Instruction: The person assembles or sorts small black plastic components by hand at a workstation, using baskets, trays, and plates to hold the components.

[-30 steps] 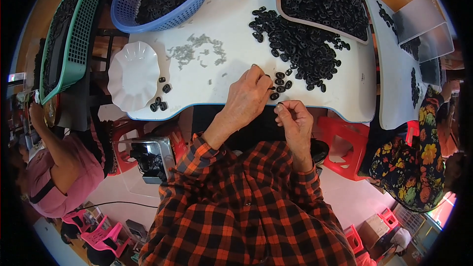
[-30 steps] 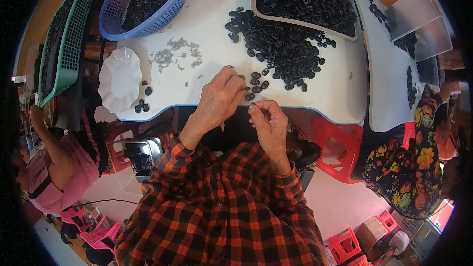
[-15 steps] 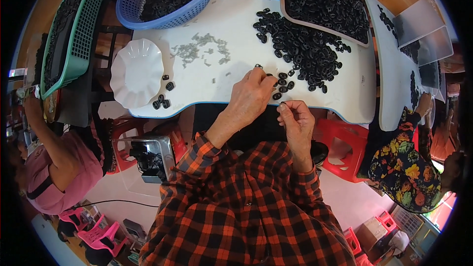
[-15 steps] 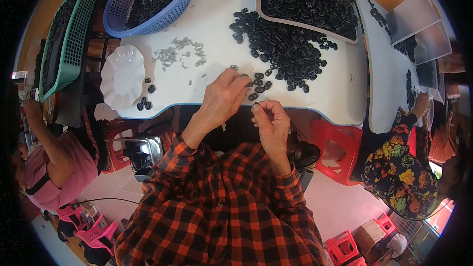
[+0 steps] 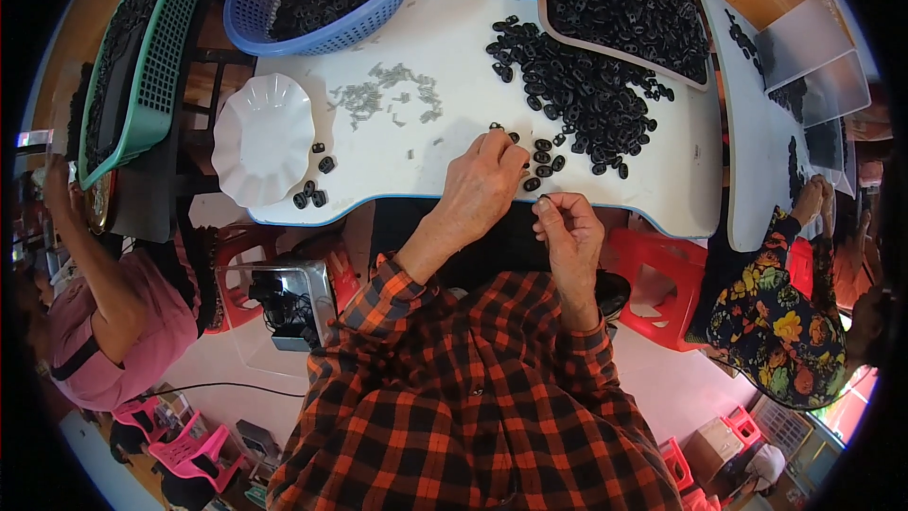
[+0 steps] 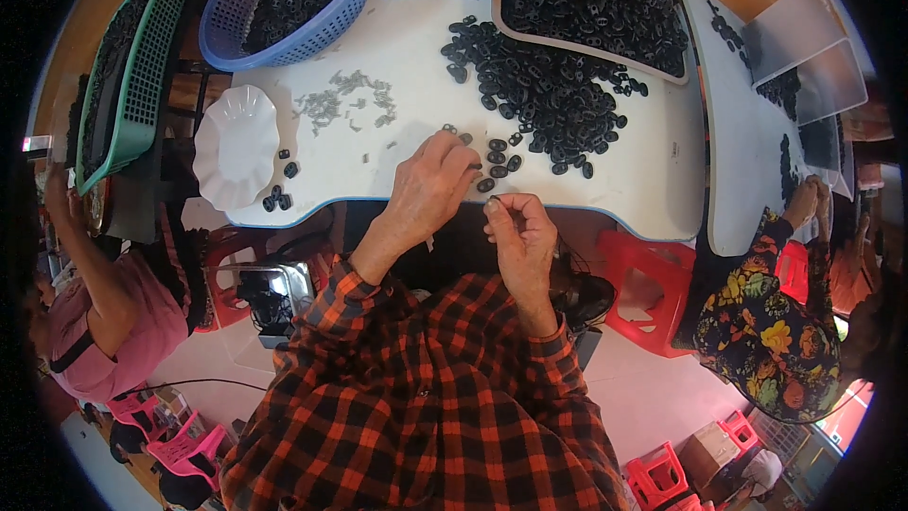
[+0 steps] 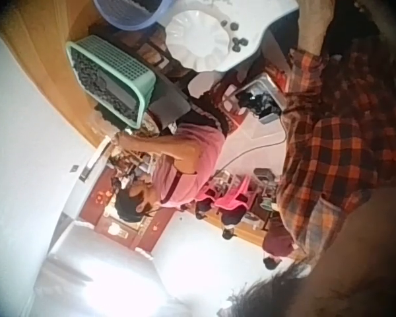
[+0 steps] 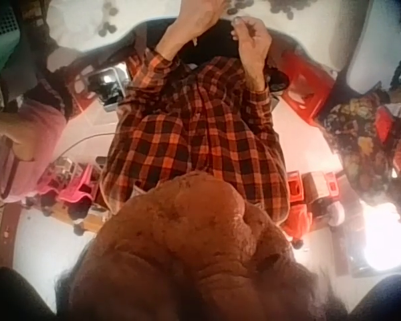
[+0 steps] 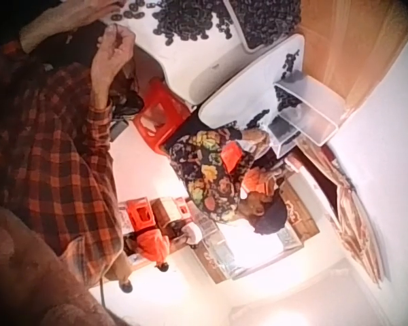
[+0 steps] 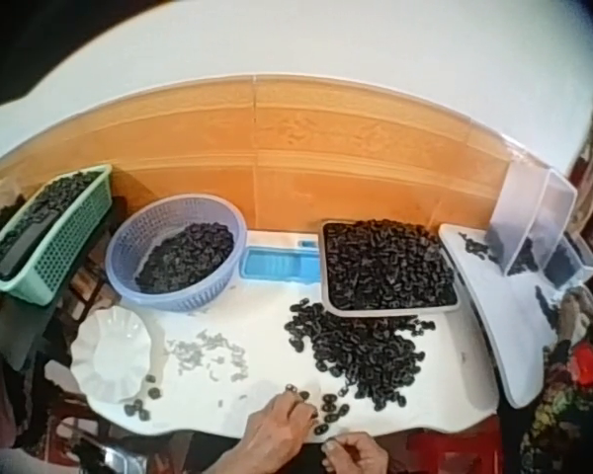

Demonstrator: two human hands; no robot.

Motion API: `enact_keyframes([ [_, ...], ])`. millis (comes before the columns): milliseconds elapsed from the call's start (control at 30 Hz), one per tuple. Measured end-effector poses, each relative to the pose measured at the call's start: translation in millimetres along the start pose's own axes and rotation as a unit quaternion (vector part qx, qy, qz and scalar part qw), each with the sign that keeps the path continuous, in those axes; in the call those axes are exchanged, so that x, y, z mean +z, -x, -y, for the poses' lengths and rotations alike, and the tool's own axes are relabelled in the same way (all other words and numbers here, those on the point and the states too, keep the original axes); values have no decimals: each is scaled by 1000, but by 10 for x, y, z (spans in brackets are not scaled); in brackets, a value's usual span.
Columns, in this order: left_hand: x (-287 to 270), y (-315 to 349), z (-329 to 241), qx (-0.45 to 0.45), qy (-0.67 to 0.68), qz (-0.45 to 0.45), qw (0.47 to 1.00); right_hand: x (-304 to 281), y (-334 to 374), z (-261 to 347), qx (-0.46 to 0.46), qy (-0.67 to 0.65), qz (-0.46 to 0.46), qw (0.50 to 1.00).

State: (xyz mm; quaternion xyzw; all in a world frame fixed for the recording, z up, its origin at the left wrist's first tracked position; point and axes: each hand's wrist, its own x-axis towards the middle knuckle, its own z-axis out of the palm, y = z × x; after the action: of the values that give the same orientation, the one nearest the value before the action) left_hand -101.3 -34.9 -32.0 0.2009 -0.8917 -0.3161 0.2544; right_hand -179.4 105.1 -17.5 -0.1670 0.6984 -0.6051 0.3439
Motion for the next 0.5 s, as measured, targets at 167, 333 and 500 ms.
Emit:
enact_keyframes([
  [167, -17, 28, -4, 27, 0, -24, 999, 7, 0, 43, -11, 1, -22, 1000],
  [333, -150, 116, -79, -81, 269, -5, 960, 6, -14, 95, -29, -21, -34, 999],
  [500, -220, 242, -127, -206, 501, 18, 840, 121, -6, 216, -63, -44, -31, 997],
])
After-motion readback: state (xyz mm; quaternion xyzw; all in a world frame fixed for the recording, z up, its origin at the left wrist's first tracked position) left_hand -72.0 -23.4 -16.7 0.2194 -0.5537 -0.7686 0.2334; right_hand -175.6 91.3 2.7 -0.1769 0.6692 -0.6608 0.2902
